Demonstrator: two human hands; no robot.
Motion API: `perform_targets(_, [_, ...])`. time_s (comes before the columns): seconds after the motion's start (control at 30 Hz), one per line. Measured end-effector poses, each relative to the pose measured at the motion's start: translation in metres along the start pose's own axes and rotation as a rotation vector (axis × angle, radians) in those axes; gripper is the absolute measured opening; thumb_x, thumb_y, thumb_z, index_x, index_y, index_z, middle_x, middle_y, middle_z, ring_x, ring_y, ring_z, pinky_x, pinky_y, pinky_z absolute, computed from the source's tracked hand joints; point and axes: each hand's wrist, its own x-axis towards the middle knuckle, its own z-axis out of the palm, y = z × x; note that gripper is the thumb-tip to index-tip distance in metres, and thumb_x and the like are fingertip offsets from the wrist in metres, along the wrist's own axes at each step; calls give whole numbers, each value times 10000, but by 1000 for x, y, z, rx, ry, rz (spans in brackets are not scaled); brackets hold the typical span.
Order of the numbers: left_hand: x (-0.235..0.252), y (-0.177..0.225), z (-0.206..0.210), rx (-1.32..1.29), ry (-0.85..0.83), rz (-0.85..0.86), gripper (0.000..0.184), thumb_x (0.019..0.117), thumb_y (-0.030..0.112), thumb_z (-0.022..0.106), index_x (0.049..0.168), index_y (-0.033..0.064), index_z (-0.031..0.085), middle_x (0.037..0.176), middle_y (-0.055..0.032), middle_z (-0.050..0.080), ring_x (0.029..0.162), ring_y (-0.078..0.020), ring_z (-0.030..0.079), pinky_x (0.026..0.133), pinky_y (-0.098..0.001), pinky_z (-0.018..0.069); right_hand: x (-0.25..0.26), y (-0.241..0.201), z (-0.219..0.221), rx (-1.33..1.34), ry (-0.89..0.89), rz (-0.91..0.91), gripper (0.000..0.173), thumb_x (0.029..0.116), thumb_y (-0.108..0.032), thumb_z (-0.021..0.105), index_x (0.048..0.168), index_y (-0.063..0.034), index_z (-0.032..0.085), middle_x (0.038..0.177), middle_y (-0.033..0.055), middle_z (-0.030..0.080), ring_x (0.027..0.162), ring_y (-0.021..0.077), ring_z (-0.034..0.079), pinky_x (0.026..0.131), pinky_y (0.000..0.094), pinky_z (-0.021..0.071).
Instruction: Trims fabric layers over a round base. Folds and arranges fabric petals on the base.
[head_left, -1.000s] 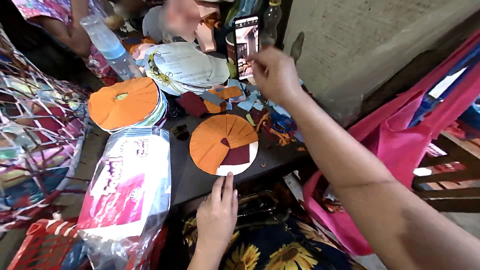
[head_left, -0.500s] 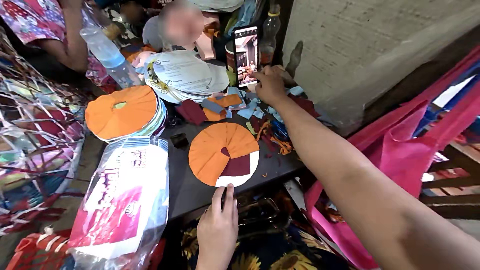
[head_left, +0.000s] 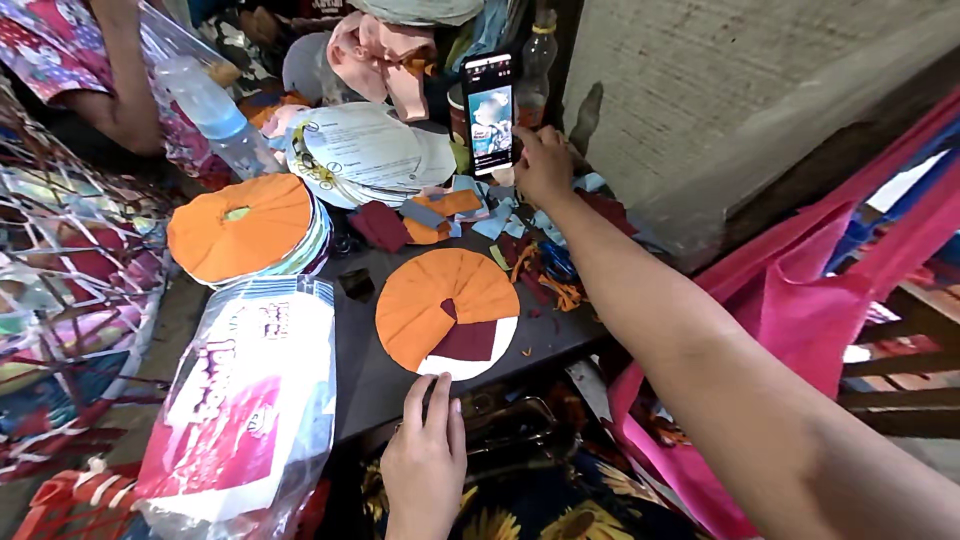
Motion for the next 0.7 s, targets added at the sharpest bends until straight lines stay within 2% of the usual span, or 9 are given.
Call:
perform_targets(0.1, [0,-1,-5,-64,0,-53,315,965,204,580,1199,61,734,1202,-172,698,717,-212,716,504,-311,535,0,1,0,-2,-15,-26,465,934,-41,578,1390,-106,639,1332,298,574,1279,490,519,1037,630,419])
perform_targets(0.2, [0,-4,-9,-71,10,-51,307,981,209,563,1193,72,739,1200,-165,701,744,-198,717,526,-298,538,-1,2,1,-23,-42,-63,393,934,-59,606,1312,-113,698,1340,284,577,1284,487,514,1064,633,398])
perform_targets(0.27, [-1,-5,-8,-77,5,-28,301,981,201,556,1178,83,751,1215,-160,700,726,-195,716,522,-300,540,0,0,2,-36,-62,-53,424,932,-67,611,1344,-132,684,1357,281,567,1300,484,501,1063,634,394])
perform_targets(0.37, [-4,-4,-5,-80,-7,-2,296,977,199,561,1163,93,765,1223,-162,700,666,-195,704,496,-303,536,2,-2,3,-41,-61,-15,648,930,-65,613,1552,-189,480,1384,304,532,1314,519,469,1037,656,392])
perform_targets(0.43, [-5,-4,-4,-70,-13,4,299,979,203,558,1168,99,764,1233,-154,699,652,-189,698,487,-300,530,3,-3,4,-30,-23,-6,705,921,-57,609,1587,-191,420,1385,312,528,1309,531,470,1028,667,401])
perform_targets(0.6, [-5,-3,-3,-63,-2,29,299,981,200,548,1159,95,765,1240,-154,698,624,-179,683,471,-288,513,2,0,4,-29,9,-22,651,934,-48,593,1558,-184,466,1361,294,554,1294,505,497,1031,636,414])
perform_targets(0.7, [-5,-1,-3,-99,0,17,300,985,210,552,1165,87,759,1223,-151,694,626,-149,666,488,-266,513,1,2,3,-14,18,-29,536,938,-46,560,1467,-131,568,1338,292,571,1279,497,514,1023,646,410])
